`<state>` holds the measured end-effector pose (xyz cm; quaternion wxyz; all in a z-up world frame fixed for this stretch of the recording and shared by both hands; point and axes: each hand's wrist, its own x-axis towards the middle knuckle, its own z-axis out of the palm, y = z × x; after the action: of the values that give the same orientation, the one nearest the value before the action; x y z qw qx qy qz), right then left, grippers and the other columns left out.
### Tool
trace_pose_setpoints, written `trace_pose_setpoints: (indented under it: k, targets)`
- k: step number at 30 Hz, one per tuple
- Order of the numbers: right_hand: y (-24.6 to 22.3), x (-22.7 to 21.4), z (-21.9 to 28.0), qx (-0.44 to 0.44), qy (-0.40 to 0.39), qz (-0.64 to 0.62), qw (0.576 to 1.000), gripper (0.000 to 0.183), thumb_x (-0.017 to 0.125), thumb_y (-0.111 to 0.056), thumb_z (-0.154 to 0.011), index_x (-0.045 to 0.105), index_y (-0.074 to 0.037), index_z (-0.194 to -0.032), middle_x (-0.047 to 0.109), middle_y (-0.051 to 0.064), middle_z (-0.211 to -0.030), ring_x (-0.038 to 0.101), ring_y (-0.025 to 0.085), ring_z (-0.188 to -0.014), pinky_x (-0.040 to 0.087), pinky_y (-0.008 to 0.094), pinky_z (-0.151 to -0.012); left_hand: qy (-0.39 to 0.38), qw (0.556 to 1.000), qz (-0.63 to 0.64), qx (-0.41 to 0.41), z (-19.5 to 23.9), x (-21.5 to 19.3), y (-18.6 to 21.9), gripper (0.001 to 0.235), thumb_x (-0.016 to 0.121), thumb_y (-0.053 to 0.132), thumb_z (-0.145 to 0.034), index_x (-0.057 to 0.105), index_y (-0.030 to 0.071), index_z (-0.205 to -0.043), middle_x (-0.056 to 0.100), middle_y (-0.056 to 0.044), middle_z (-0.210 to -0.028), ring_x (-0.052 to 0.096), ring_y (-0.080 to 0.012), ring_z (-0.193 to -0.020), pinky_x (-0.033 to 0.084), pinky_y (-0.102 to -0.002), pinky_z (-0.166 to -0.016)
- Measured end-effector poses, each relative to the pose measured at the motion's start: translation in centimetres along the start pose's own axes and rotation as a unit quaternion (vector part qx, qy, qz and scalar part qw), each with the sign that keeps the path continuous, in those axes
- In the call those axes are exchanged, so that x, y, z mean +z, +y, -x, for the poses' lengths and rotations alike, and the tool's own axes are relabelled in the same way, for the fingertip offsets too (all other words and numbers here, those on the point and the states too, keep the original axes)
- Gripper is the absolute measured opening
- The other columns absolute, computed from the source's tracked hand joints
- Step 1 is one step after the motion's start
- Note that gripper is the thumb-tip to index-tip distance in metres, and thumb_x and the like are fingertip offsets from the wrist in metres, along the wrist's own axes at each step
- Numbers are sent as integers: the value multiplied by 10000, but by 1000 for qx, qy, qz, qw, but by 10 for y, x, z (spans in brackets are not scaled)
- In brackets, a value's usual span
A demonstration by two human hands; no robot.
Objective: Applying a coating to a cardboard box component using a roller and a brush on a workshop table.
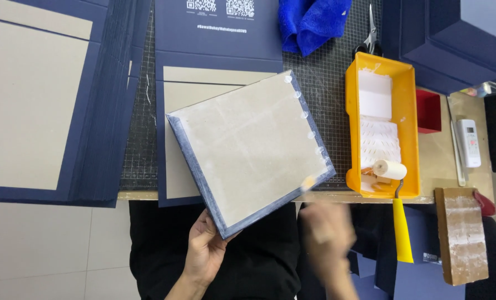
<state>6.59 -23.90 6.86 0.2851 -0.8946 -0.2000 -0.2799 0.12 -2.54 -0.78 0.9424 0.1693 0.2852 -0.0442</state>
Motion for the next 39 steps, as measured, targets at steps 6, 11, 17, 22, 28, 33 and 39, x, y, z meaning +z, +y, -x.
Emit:
trace_pose_setpoints:
  k: [6,11,17,22,28,33,39]
  targets:
    - [-41,1,5,118,-113,-226,960,184,538,-90,-957,645,-5,-832,683,122,-837,662,220,-757,539,297,-711,3,1000,1,2,0,0,1,528,582,224,-899,508,-67,-1334,667,-237,-1231,665,-401,-1091,575,-537,-900]
    - [38,-7,-13,275,-32,-115,954,262,478,-37,-1015,634,-35,-804,683,87,-908,651,198,-880,516,312,-865,16,1000,-7,-7,0,3,6,559,584,237,-877,518,-67,-1341,662,-244,-1237,655,-407,-1104,560,-541,-917]
    - [75,-21,-31,260,38,9,965,256,508,-199,-1126,632,-19,-992,674,87,-843,651,185,-767,518,312,-718,10,1000,-3,-10,0,5,4,518,570,208,-895,523,-71,-1328,663,-248,-1241,654,-403,-1112,558,-531,-927]
    - [84,-34,-47,257,143,-209,933,144,503,-137,-1155,578,-42,-1078,577,46,-830,586,115,-723,549,208,-700,18,1000,9,-11,0,7,4,524,563,196,-893,505,-77,-1336,649,-252,-1255,643,-415,-1122,557,-536,-915]
    - [63,-7,-108,202,-42,-224,952,33,619,-24,-995,633,-38,-1022,660,94,-871,654,157,-808,557,270,-792,26,1000,-6,-14,2,10,5,533,551,222,-888,537,-83,-1325,656,-248,-1244,647,-404,-1102,548,-553,-939]
    - [68,55,-175,109,-108,-232,960,181,546,-83,-1058,681,30,-1014,592,116,-1065,606,189,-908,515,264,-797,30,999,-12,-14,3,17,9,527,541,227,-890,539,-85,-1314,655,-261,-1244,646,-412,-1111,547,-555,-948]
    - [75,83,-197,100,-152,-197,963,150,569,-131,-1054,663,-53,-968,587,26,-909,547,106,-806,439,236,-677,32,999,-2,-7,6,20,8,542,521,229,-899,529,-104,-1328,649,-274,-1259,645,-421,-1123,551,-550,-939]
